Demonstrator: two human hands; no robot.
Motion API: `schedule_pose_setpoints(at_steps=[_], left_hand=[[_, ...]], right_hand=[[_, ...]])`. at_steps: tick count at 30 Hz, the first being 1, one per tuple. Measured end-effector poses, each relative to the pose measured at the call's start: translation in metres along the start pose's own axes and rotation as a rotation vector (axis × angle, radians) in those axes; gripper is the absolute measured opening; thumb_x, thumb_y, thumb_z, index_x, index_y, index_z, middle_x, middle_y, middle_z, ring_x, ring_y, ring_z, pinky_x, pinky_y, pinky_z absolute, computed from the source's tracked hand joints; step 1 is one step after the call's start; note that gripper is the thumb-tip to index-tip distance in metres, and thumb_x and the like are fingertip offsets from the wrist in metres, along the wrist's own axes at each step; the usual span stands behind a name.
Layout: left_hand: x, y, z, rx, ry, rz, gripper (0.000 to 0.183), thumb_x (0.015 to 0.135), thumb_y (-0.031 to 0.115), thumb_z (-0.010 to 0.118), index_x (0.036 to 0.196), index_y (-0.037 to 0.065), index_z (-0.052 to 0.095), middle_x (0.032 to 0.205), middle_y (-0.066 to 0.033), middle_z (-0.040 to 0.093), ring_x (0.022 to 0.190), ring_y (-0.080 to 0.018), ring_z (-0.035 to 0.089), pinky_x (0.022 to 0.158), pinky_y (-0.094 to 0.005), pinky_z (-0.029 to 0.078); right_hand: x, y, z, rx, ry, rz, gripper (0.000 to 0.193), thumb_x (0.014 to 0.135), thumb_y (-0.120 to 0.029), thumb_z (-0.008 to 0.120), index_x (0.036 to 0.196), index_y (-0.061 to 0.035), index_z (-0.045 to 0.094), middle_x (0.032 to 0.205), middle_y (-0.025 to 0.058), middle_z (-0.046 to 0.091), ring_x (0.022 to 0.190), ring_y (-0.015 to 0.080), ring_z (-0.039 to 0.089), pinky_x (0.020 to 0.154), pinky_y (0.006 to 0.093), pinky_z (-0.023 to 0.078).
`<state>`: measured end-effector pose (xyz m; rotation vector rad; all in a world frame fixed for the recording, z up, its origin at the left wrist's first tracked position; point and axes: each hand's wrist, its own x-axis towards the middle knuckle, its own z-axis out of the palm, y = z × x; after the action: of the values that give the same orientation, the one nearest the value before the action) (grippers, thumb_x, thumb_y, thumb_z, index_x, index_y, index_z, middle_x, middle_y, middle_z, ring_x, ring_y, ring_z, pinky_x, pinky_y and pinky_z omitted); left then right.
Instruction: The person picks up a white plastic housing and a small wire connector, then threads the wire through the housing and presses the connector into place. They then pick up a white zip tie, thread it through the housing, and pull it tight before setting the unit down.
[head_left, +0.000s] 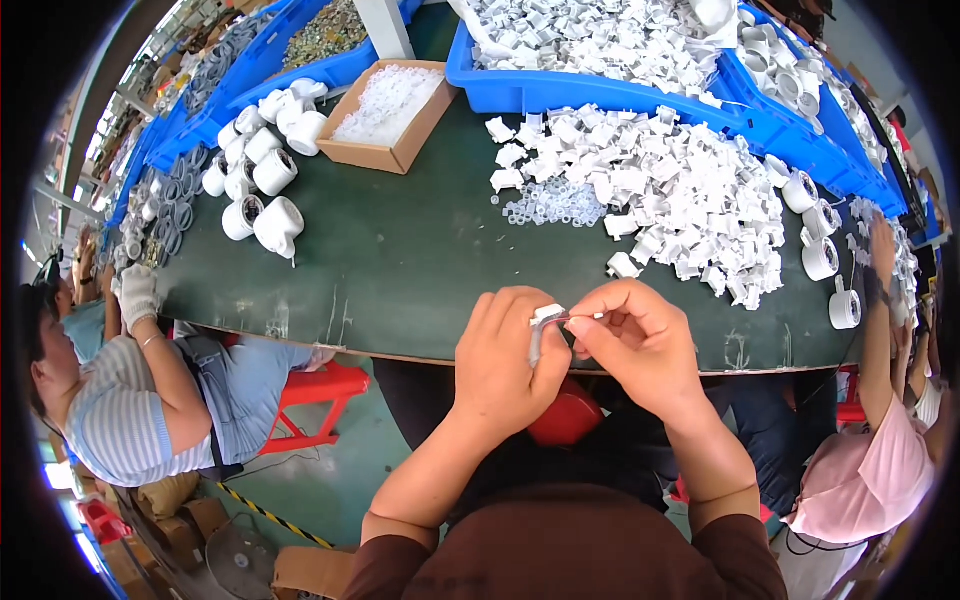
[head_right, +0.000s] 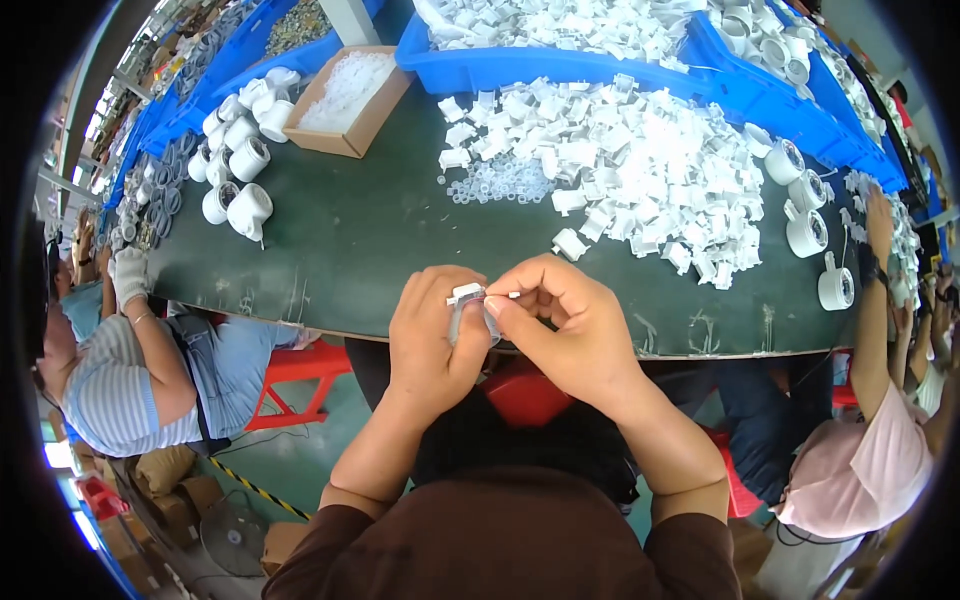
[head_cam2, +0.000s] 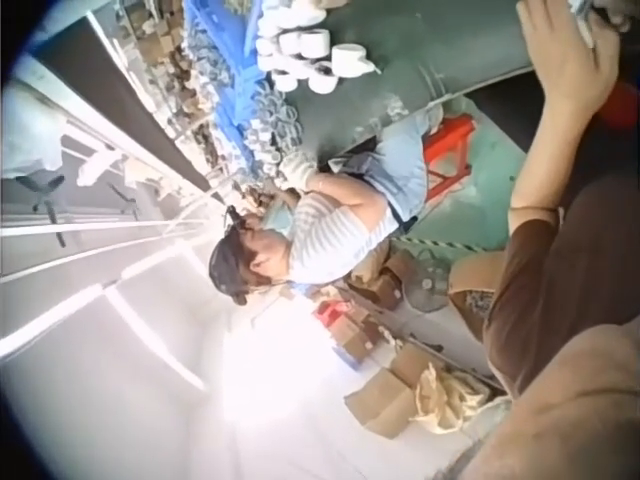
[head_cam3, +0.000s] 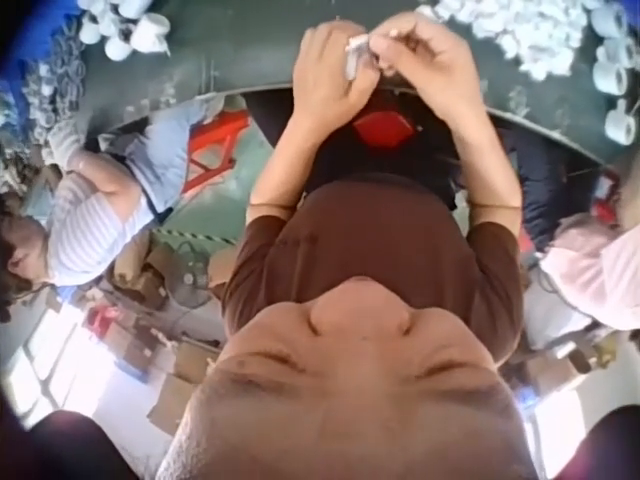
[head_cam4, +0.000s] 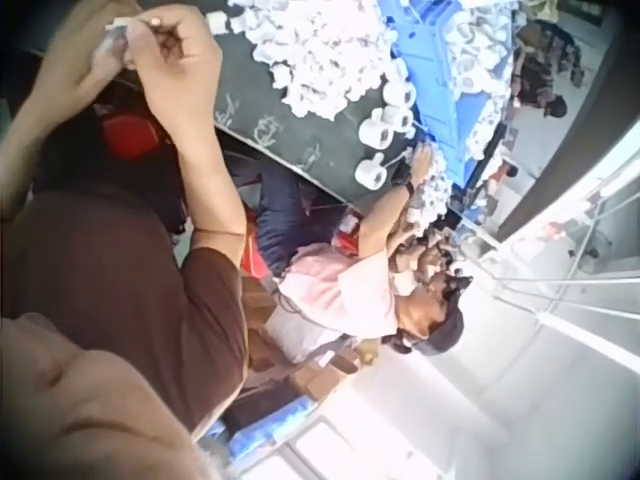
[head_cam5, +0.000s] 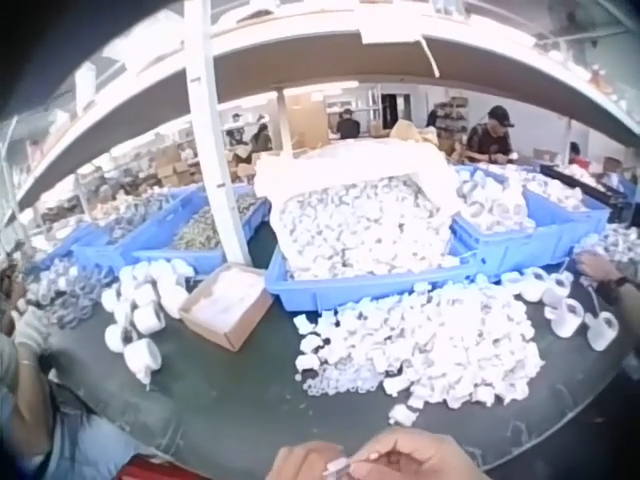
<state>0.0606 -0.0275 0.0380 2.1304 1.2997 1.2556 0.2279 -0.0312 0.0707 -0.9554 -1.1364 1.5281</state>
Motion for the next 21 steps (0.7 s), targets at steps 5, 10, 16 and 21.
schedule_pose_setpoints(at_steps=[5, 10, 16, 21], left_hand=[[-0.002, 0.003, 0.001, -0.081, 0.021, -0.049, 0.012, 0.088, 0.007, 0.059, 0.098, 0.001, 0.061, 0.099, -0.0136, 0.065, 0.083, -0.0337, 0.059, 0.072, -0.0421, 0.049], [0.002, 0.004, -0.001, -0.086, -0.028, -0.026, 0.012, 0.089, 0.008, 0.060, 0.098, 0.001, 0.061, 0.100, -0.0131, 0.065, 0.083, -0.0334, 0.059, 0.072, -0.0414, 0.049], [0.006, -0.001, -0.007, -0.105, -0.048, 0.021, 0.012, 0.088, 0.009, 0.063, 0.098, 0.002, 0.062, 0.099, -0.0123, 0.065, 0.082, -0.0328, 0.059, 0.071, -0.0402, 0.049], [0.006, 0.002, -0.010, -0.091, -0.018, 0.060, 0.010, 0.086, 0.007, 0.064, 0.096, 0.002, 0.064, 0.096, -0.0125, 0.067, 0.080, -0.0333, 0.060, 0.072, -0.0392, 0.050]], right_hand=[[-0.005, 0.028, 0.004, -0.331, 0.130, -0.228, 0.009, 0.093, 0.006, 0.065, 0.100, 0.0010, 0.064, 0.098, 0.0036, 0.064, 0.088, 0.0072, 0.061, 0.078, 0.0244, 0.051], [-0.010, 0.033, 0.014, -0.157, 0.247, -0.100, 0.006, 0.096, -0.003, 0.067, 0.101, -0.0003, 0.066, 0.092, 0.0014, 0.067, 0.081, 0.0052, 0.059, 0.074, 0.0219, 0.049], [-0.005, 0.022, -0.009, -0.142, -0.019, -0.093, 0.011, 0.096, 0.002, 0.064, 0.107, 0.0012, 0.064, 0.100, 0.0032, 0.064, 0.087, 0.0088, 0.060, 0.075, 0.0251, 0.050], [0.012, -0.002, -0.046, -1.196, 0.278, -0.578, 0.026, 0.083, 0.000, 0.073, 0.108, -0.0027, 0.067, 0.100, 0.0136, 0.065, 0.087, 0.0317, 0.062, 0.078, 0.0399, 0.051]])
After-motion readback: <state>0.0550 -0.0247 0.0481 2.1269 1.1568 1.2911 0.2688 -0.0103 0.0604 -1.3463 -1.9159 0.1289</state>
